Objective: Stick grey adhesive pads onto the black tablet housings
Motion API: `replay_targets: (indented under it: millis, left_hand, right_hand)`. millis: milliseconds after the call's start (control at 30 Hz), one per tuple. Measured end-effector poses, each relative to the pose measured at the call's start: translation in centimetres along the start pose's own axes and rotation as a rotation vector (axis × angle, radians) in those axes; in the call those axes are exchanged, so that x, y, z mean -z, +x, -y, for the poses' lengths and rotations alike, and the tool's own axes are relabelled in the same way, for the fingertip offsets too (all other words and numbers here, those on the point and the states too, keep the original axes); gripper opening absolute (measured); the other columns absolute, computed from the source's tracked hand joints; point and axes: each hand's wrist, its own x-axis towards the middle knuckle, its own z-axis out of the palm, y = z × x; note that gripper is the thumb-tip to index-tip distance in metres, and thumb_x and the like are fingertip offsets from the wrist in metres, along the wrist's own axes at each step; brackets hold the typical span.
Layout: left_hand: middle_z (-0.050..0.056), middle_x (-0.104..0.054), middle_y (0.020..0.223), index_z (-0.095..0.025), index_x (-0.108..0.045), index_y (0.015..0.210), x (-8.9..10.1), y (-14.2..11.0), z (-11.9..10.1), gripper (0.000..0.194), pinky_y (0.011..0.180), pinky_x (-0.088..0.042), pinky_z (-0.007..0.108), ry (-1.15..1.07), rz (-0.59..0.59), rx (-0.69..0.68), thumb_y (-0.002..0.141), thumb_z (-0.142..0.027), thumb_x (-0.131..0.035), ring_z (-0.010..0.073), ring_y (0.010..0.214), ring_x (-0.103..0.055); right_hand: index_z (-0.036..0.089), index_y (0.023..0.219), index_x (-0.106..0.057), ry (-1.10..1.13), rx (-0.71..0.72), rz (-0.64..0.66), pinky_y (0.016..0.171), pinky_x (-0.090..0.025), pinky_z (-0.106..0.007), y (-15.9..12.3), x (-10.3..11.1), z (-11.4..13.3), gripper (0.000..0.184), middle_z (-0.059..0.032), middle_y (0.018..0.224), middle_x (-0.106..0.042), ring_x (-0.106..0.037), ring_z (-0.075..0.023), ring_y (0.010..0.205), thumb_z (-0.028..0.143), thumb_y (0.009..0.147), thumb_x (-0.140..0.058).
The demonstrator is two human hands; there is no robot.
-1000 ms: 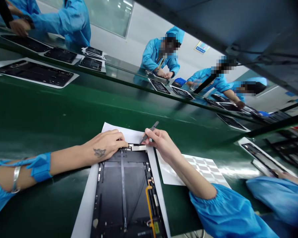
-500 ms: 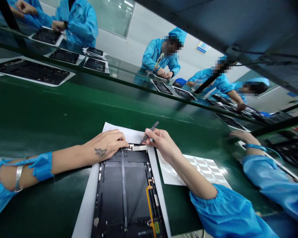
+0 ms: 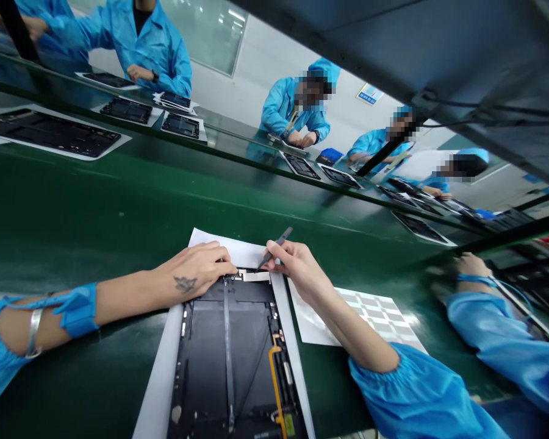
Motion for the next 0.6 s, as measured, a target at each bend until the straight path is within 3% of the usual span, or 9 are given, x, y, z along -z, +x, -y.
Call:
replay_targets:
  millis: [167, 367, 600]
  left_hand:
    - [0.004, -0.065, 0.099, -0.019, -0.067, 0.105, -0.58, -0.11, 0.38, 0.035, 0.074, -0.047, 0.028, 0.000, -0.041, -0.017, 0.085, 0.002, -0.049, 0.0190, 0.086, -0.057]
    - [0.005, -0.064, 0.101, -0.019, -0.067, 0.108, -0.20, -0.03, 0.19, 0.036, 0.075, -0.047, 0.027, -0.002, 0.009, 0.006, 0.088, 0.001, -0.045, 0.0186, 0.088, -0.057]
    - [0.005, -0.064, 0.098, -0.019, -0.067, 0.106, -0.70, -0.15, 0.38, 0.035, 0.071, -0.046, 0.026, 0.015, -0.044, -0.016, 0.085, 0.000, -0.047, 0.0181, 0.085, -0.056]
  right_hand:
    - [0.017, 0.048, -0.059, 0.017, -0.010, -0.006, 0.070, -0.053, -0.029, 0.04, -0.04, 0.06, 0.057, -0.0038, 0.059, -0.061, -0.061, -0.0155, 0.064, 0.070, 0.060, -0.079]
    - [0.018, 0.049, -0.058, 0.025, -0.006, -0.008, 0.070, -0.053, -0.030, -0.01, -0.10, 0.12, 0.056, -0.0033, 0.059, -0.061, -0.061, -0.0152, 0.064, 0.067, 0.062, -0.079]
    - [0.018, 0.050, -0.057, 0.029, -0.014, -0.008, 0.071, -0.053, -0.031, 0.00, -0.08, 0.14, 0.056, -0.0033, 0.058, -0.061, -0.061, -0.0158, 0.063, 0.067, 0.062, -0.080]
